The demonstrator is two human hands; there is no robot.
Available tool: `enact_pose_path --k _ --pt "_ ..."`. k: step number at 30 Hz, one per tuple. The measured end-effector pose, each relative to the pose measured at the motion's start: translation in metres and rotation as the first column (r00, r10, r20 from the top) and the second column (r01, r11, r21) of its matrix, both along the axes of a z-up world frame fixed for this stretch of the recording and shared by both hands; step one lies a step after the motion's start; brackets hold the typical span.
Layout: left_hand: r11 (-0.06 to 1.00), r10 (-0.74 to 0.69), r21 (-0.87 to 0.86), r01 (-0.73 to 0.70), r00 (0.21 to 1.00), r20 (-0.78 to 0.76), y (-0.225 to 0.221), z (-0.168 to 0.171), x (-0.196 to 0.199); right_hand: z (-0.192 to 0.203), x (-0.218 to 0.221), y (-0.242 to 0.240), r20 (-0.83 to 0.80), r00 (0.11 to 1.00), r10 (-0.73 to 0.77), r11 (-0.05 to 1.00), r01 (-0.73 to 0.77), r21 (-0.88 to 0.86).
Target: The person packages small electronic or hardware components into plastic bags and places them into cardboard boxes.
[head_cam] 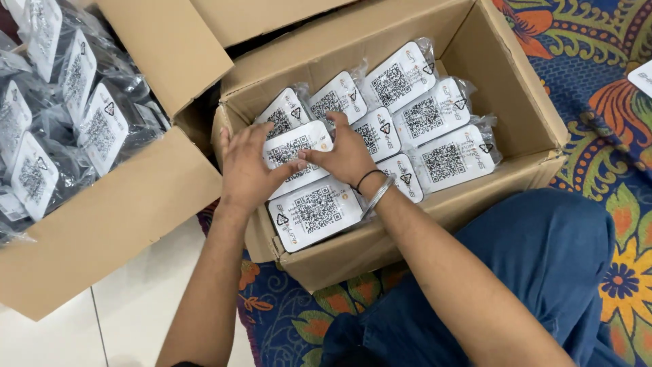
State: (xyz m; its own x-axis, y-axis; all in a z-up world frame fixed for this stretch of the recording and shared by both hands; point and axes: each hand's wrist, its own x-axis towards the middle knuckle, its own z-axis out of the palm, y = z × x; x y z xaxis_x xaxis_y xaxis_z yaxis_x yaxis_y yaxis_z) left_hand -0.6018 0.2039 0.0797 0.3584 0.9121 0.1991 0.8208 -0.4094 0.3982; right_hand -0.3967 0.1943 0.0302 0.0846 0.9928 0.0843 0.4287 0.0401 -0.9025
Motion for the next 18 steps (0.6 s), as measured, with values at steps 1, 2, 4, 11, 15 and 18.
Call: enact_pose_path --k 1,2,4,11,15,18 --pt "1.000 0.000 -0.002 0.000 1.000 -0.001 -0.003 0.005 0.001 0.003 0.003 -0.002 -0.001 1.000 0.000 1.000 0.000 -0.002" --pt "0.999 -0.045 -0.019 0.044 0.993 -0.106 -0.004 0.011 0.004 0.008 0.007 -0.003 0.015 0.998 0.064 0.993 -0.063 -0.097" --pt "0.995 -0.095 -0.036 0.089 0.974 -0.206 -0.004 0.017 0.008 0.008 0.019 -0.004 0.029 0.992 0.126 0.975 -0.119 -0.189" --pt "0.968 -0.099 -0.251 0.023 0.950 -0.296 0.009 0.047 0.038 -0.002 0.080 -0.024 0.012 0.984 0.175 0.971 -0.171 -0.166" --pt "0.944 -0.326 0.001 0.329 0.934 0.147 0.006 0.060 0.129 0.041 0.136 -0.059 -0.201 0.978 0.048 0.993 -0.069 -0.098" --pt "0.816 -0.577 0.235 0.528 0.733 0.359 -0.007 0.043 0.251 0.074 0.202 -0.103 0.028 0.984 -0.175 0.984 0.174 0.044"
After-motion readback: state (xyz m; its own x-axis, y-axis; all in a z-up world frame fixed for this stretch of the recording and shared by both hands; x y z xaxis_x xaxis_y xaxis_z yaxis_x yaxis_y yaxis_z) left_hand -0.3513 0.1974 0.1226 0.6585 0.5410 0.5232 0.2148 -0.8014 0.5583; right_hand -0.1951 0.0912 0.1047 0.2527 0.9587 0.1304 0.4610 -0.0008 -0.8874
